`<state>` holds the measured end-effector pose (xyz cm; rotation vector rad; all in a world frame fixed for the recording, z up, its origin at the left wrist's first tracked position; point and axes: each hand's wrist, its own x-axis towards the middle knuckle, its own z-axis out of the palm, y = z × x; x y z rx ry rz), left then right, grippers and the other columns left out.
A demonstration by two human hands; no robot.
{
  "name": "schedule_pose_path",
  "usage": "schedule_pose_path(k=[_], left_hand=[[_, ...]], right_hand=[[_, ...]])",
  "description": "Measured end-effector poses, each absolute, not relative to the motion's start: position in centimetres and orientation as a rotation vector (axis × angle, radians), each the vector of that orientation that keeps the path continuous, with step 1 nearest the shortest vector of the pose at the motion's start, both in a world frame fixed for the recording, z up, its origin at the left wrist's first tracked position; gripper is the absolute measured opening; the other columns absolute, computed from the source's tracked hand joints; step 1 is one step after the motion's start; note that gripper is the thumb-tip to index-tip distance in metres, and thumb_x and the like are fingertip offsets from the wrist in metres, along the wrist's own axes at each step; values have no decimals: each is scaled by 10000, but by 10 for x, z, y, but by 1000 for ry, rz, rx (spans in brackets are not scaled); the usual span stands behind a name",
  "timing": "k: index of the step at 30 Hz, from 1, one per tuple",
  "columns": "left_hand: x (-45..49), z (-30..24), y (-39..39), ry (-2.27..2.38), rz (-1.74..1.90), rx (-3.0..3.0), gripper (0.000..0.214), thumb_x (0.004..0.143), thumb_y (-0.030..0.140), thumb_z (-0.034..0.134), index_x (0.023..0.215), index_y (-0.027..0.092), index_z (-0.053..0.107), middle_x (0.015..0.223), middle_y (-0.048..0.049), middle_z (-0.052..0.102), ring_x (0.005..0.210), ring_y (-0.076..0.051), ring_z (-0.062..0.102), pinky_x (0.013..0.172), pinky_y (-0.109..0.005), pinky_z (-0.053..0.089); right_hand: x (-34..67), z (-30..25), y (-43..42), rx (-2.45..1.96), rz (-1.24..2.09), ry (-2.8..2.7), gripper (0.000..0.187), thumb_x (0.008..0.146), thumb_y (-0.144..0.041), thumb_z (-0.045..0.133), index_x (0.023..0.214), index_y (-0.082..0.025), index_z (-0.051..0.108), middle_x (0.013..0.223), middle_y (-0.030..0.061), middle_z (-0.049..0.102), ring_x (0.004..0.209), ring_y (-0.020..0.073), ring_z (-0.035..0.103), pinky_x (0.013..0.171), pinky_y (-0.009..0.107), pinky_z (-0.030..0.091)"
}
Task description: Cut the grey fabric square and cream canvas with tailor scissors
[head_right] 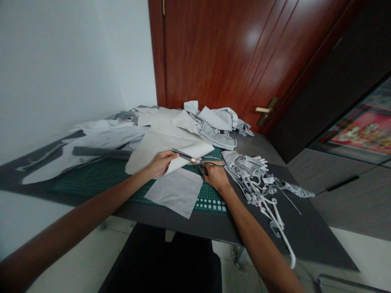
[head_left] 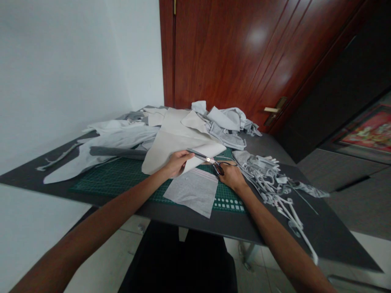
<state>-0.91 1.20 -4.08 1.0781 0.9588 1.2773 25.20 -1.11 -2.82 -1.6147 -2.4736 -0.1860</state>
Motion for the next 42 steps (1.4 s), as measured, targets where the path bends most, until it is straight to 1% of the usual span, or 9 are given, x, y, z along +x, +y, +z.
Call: schedule_pose_path(k=[4, 10, 15, 22, 36, 40, 42], left_hand=[[-9, -40, 12, 949, 1283, 1089, 443, 559, 498, 912, 680, 157, 656, 520, 60, 477, 470, -75, 369, 469, -247, 204], [-8, -39, 11, 951, 1289, 1099, 427, 565, 488, 911, 659, 158, 656, 515, 55, 478, 473, -77, 366, 475, -252, 196], [-9, -40, 12, 958, 1292, 1106, 436, 565, 500, 910, 660, 158, 657, 514, 53, 476, 474, -76, 363, 472, -249, 192], [-9, -40, 12, 956, 1295, 1110, 456, 556, 519, 915, 676, 157, 666, 519, 50, 481, 475, -73, 361, 464, -249, 182], [-10, -43, 14, 948, 1298, 1137, 434, 596, 505, 895, 701, 145, 676, 513, 60, 477, 457, -64, 350, 456, -248, 169], [-10, -43, 14, 951, 1300, 1138, 420, 607, 491, 893, 704, 142, 679, 510, 57, 480, 458, -67, 361, 457, -248, 176], [-10, -43, 14, 951, 1303, 1138, 415, 609, 486, 893, 703, 142, 680, 507, 58, 476, 457, -65, 358, 457, -246, 176]], right_hand=[[251, -29, -11, -1614, -200, -2472, 155, 923, -257, 552, 996, -182, 667, 1020, 113, 744, 982, 268, 666, 830, 312, 452], [250, -28, -12, -1630, -206, -2468, 165, 916, -262, 565, 1011, -181, 672, 1016, 118, 745, 990, 274, 661, 820, 309, 452], [251, -28, -13, -1647, -204, -2463, 189, 943, -273, 544, 1038, -177, 675, 1012, 116, 746, 969, 273, 664, 808, 314, 451], [251, -28, -12, -1669, -193, -2467, 179, 960, -259, 536, 1036, -178, 676, 1038, 118, 748, 998, 268, 669, 823, 308, 452], [250, -27, -13, -1695, -161, -2482, 224, 996, -248, 497, 1096, -157, 676, 1091, 128, 753, 993, 261, 689, 804, 297, 460], [249, -27, -12, -1698, -155, -2481, 221, 990, -227, 491, 1082, -157, 680, 1130, 140, 745, 1017, 260, 683, 835, 299, 458], [250, -27, -12, -1704, -148, -2482, 215, 976, -216, 505, 1084, -157, 680, 1117, 139, 748, 1007, 259, 687, 829, 297, 457]])
